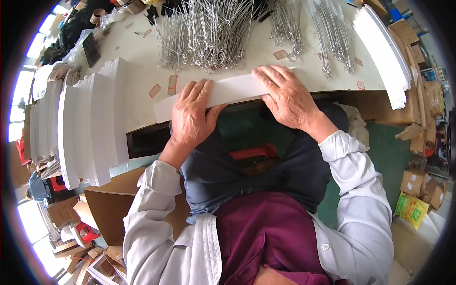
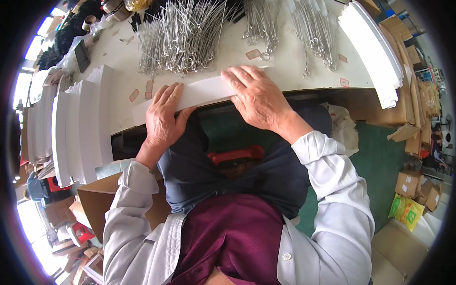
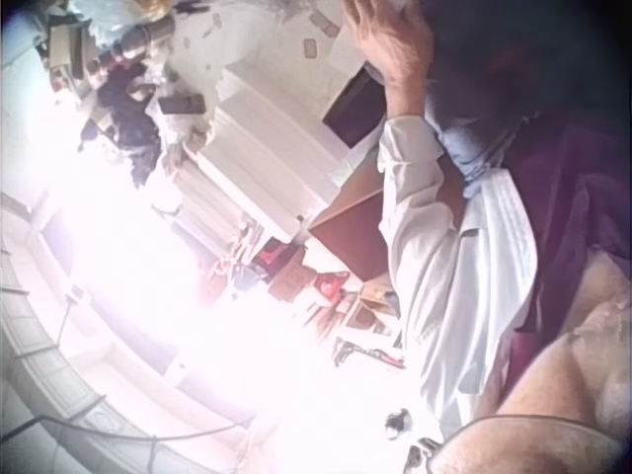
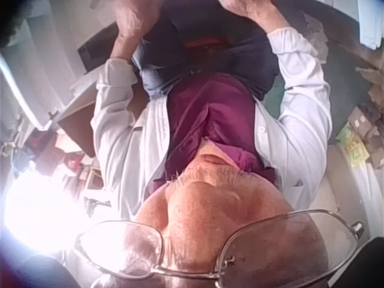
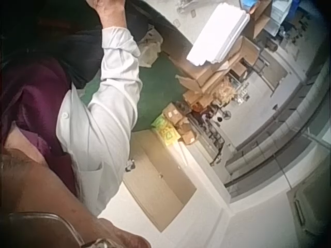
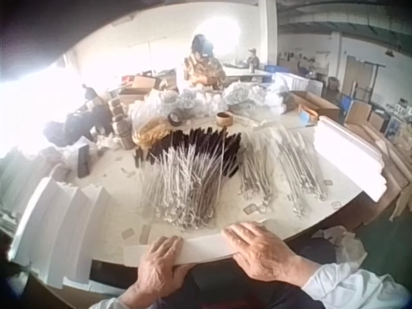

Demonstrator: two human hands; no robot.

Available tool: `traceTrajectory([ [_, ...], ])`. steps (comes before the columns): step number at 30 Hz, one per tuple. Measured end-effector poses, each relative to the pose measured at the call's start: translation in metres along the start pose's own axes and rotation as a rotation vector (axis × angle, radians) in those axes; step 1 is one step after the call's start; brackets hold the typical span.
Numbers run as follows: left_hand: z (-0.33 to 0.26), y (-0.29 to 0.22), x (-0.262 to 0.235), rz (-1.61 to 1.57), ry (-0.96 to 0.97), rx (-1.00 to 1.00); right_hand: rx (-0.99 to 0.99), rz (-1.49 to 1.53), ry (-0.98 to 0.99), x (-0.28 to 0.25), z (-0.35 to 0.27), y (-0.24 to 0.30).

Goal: Folding white cardboard boxes and inserting bundles of metal wire brushes into them.

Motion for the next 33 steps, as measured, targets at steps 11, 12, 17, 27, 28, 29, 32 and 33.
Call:
traceTrajectory([
  [11, -0.008, -0.012, 0.030, 0.202, 0.082, 0.079, -0.078, -0.102, 0.002, 0.040, 0.016, 0.046],
  [12, -0.011, -0.008, 0.031, 0.216, 0.092, 0.083, -0.086, -0.132, 0.003, 0.040, 0.011, 0.042],
  [17, -0.031, 0.027, 0.002, 0.264, 0.117, 0.050, 0.122, -0.114, -0.056, 0.013, -0.022, -0.012],
  [27, -0.057, 0.038, -0.014, 0.347, 0.144, 0.054, 0.063, -0.114, -0.090, -0.006, -0.045, -0.035],
  [28, -0.061, 0.033, -0.017, 0.319, 0.152, 0.046, 0.013, -0.108, -0.086, -0.008, -0.048, -0.032],
  [29, -0.066, 0.027, -0.024, 0.298, 0.156, 0.033, 0.012, -0.107, -0.093, -0.011, -0.049, -0.029],
  [32, -0.068, -0.005, -0.046, 0.198, 0.322, -0.050, -0.043, -0.099, -0.153, -0.027, -0.051, -0.009],
  [33, -0.067, -0.014, -0.048, 0.138, 0.385, -0.046, -0.089, -0.058, -0.160, -0.031, -0.046, 0.005],
])
Point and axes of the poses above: each hand's wrist, its own z-axis towards the middle knuckle, its own x-axis out of the palm, y = z × x, the point moved 8 cm from there along z, towards the middle knuckle, and after that the axes turned 1 degree about -x, right-handed, at the moved point
